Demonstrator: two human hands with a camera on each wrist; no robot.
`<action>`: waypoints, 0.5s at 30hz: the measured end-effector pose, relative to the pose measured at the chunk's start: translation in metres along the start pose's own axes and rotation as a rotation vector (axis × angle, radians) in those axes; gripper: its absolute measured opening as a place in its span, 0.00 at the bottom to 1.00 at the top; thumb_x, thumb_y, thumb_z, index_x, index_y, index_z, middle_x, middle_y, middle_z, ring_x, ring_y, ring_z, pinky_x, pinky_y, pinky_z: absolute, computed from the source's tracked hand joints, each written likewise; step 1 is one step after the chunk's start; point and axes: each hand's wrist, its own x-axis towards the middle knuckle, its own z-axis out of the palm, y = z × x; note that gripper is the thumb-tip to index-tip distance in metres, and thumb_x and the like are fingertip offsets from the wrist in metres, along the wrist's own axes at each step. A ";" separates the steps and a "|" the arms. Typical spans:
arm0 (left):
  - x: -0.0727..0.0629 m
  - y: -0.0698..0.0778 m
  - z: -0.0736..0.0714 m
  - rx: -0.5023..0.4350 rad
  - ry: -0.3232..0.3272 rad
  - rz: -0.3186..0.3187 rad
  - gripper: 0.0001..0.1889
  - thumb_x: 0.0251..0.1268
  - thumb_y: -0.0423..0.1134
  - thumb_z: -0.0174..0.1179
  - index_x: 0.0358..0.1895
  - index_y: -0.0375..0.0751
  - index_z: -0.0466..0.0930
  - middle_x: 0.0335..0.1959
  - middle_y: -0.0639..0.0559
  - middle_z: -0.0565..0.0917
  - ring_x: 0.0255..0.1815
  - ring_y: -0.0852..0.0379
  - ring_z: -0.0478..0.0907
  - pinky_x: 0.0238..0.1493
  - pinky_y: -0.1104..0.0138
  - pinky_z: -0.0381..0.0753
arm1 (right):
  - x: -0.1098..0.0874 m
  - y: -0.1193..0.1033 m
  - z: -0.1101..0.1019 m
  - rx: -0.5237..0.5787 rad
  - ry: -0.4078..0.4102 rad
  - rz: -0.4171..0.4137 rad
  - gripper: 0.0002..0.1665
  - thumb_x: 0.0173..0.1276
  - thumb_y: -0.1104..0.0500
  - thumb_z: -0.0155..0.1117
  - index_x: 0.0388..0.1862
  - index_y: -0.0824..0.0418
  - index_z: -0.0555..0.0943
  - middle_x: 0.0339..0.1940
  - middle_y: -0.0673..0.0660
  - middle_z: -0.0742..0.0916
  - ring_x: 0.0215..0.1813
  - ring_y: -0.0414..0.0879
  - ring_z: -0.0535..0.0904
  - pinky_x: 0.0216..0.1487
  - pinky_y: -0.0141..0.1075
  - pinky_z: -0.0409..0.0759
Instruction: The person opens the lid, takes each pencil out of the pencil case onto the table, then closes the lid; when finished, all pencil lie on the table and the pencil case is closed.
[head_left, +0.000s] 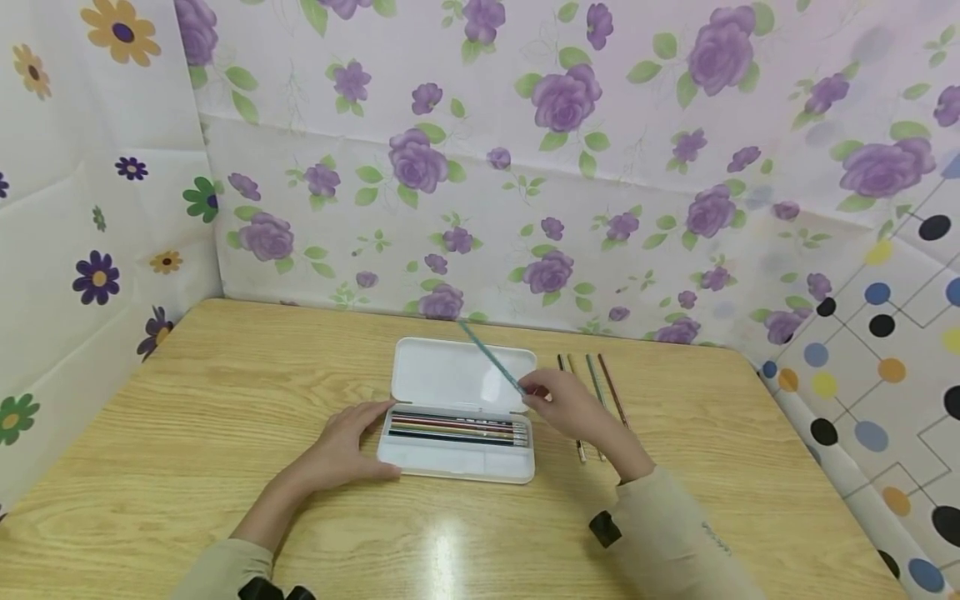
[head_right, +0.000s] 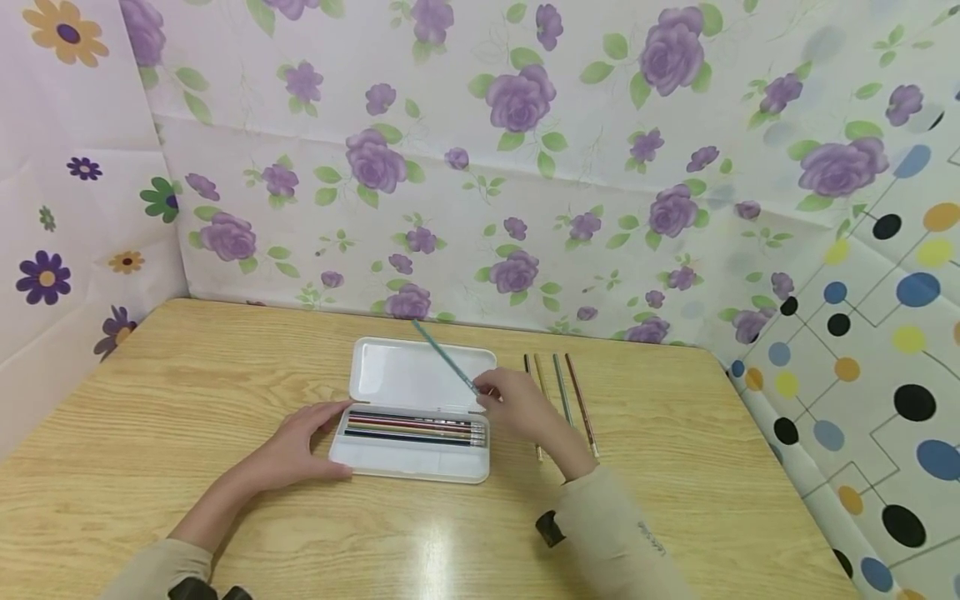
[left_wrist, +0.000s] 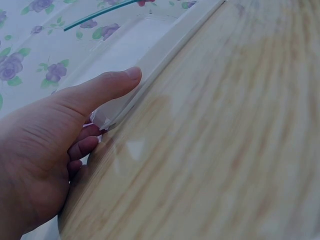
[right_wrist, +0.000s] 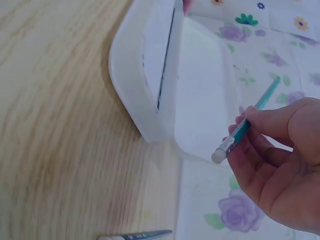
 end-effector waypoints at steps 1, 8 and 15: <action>0.000 0.000 0.000 -0.001 -0.002 -0.001 0.52 0.39 0.56 0.76 0.70 0.36 0.64 0.64 0.40 0.71 0.59 0.42 0.68 0.62 0.45 0.53 | -0.001 0.001 -0.003 0.005 0.017 0.014 0.11 0.68 0.67 0.61 0.48 0.68 0.82 0.38 0.53 0.85 0.41 0.45 0.80 0.41 0.39 0.79; 0.000 0.000 -0.001 0.000 -0.003 -0.006 0.52 0.40 0.56 0.76 0.70 0.36 0.64 0.64 0.40 0.71 0.59 0.42 0.68 0.62 0.45 0.54 | -0.007 0.014 -0.020 0.015 0.124 0.094 0.15 0.69 0.65 0.61 0.53 0.69 0.80 0.42 0.58 0.86 0.43 0.52 0.81 0.39 0.41 0.80; -0.001 0.002 -0.001 -0.001 -0.009 -0.009 0.53 0.40 0.57 0.77 0.70 0.36 0.64 0.64 0.40 0.71 0.56 0.45 0.70 0.61 0.45 0.54 | -0.017 0.035 -0.034 0.050 0.178 0.174 0.18 0.70 0.64 0.61 0.55 0.71 0.78 0.44 0.63 0.85 0.43 0.55 0.82 0.40 0.43 0.81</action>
